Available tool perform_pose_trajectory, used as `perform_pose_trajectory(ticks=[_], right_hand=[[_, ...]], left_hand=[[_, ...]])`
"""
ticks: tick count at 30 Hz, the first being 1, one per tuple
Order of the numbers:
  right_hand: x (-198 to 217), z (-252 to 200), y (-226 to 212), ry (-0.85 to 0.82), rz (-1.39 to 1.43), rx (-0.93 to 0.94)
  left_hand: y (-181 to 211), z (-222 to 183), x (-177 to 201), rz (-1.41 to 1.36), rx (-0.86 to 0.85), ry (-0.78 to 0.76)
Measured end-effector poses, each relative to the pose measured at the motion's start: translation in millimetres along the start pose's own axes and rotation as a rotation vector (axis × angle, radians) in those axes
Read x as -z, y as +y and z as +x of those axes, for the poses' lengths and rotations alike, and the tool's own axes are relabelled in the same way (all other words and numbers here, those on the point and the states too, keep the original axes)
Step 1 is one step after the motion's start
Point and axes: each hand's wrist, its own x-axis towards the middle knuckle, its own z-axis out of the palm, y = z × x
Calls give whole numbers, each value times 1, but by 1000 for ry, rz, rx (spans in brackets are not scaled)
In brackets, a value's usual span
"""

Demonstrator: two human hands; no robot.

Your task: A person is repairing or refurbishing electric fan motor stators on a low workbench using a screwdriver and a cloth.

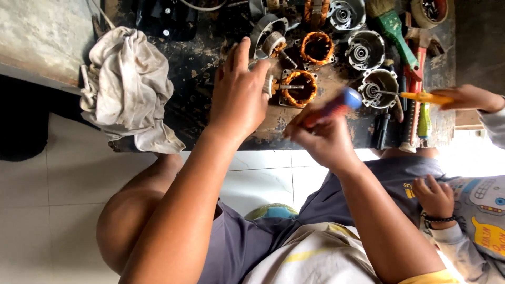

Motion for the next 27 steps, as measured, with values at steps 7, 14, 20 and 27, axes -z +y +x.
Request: perform_pose_trajectory(ticks=[7, 14, 20, 27], right_hand=[[-13, -6, -4, 40, 19, -176], [-23, 8, -32, 113, 11, -59], [-26, 5, -38, 9, 54, -74], [-21, -3, -21, 60, 173, -88]], left_hand=[[15, 4, 25, -512, -171, 297], [22, -2, 20, -1196, -109, 35], [16, 4, 22, -1250, -99, 111], [22, -1, 21, -1314, -4, 127]])
